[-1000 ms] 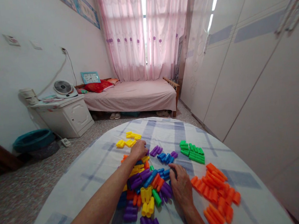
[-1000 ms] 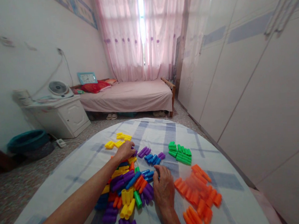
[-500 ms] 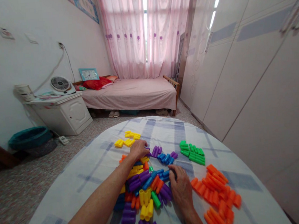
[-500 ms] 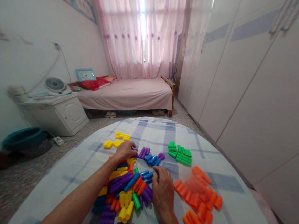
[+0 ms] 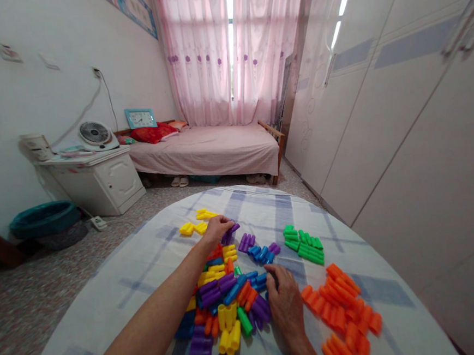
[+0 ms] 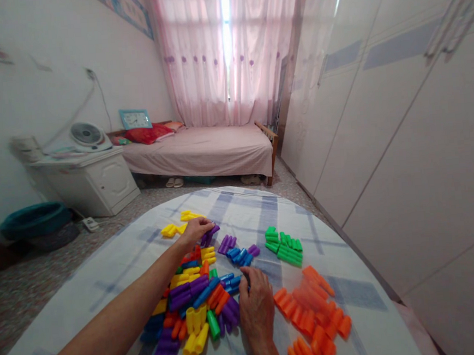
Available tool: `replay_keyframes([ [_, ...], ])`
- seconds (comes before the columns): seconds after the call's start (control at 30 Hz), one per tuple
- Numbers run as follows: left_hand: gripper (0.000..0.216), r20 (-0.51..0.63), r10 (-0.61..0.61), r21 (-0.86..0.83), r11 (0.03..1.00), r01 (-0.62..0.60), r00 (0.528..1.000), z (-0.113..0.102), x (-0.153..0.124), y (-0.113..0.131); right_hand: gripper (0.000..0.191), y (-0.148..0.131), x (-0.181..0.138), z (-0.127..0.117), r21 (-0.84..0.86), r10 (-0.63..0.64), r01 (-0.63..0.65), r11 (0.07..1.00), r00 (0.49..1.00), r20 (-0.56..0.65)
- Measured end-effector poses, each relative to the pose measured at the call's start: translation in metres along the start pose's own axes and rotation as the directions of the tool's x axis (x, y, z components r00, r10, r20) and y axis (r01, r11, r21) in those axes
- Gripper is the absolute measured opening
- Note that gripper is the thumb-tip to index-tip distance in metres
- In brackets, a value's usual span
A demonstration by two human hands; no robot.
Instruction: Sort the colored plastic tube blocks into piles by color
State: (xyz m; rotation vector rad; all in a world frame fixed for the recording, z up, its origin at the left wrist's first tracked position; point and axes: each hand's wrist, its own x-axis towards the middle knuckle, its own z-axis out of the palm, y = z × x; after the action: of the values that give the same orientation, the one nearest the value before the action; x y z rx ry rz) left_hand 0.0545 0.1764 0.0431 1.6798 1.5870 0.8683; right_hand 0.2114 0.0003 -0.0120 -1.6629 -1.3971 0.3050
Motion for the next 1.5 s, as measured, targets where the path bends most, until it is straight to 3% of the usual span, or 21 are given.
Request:
replay_keyframes([
  [0.37,0.021,-0.049,-0.036,-0.008,0.999,0.035,0.998,0.044,0.047,0.021,0.026,0.003,-0.002,0.001,-0.009,0.017,-0.017,1.000,1.000,-0.007],
  [0.57,0.031,-0.033,-0.004,0.182,0.983,0.010,0.999,0.041,0.042,0.017,0.026,0.001,-0.002,0.001,-0.010,0.027,-0.027,1.000,1.000,0.002],
  [0.67,0.028,0.045,0.037,0.297,0.954,-0.049,0.998,0.030,0.026,0.016,0.025,-0.001,-0.001,0.000,-0.004,0.020,-0.020,1.000,1.000,-0.002],
  [0.77,0.028,0.215,0.063,0.359,0.923,-0.138,0.975,0.022,0.005,0.016,0.026,-0.001,-0.001,0.000,-0.003,0.018,-0.018,1.000,1.000,0.001],
  [0.83,0.039,0.316,0.068,0.375,0.907,-0.190,0.946,0.020,-0.007,0.017,0.026,-0.002,-0.001,0.000,-0.002,0.026,-0.026,1.000,1.000,0.011],
  [0.93,0.057,0.376,0.073,0.404,0.884,-0.234,0.924,0.020,-0.020,0.019,0.026,-0.001,-0.001,0.000,0.003,0.029,-0.030,1.000,0.999,0.021],
  [1.27,0.055,0.399,0.069,0.464,0.845,-0.266,0.914,0.025,-0.009,0.013,0.024,-0.003,-0.001,-0.001,0.010,0.032,-0.032,0.999,0.999,0.023],
  [1.5,0.054,0.288,0.274,0.453,0.805,-0.383,0.918,0.036,0.012,0.026,0.024,-0.004,-0.001,-0.001,-0.004,0.054,-0.054,0.999,0.998,0.022],
])
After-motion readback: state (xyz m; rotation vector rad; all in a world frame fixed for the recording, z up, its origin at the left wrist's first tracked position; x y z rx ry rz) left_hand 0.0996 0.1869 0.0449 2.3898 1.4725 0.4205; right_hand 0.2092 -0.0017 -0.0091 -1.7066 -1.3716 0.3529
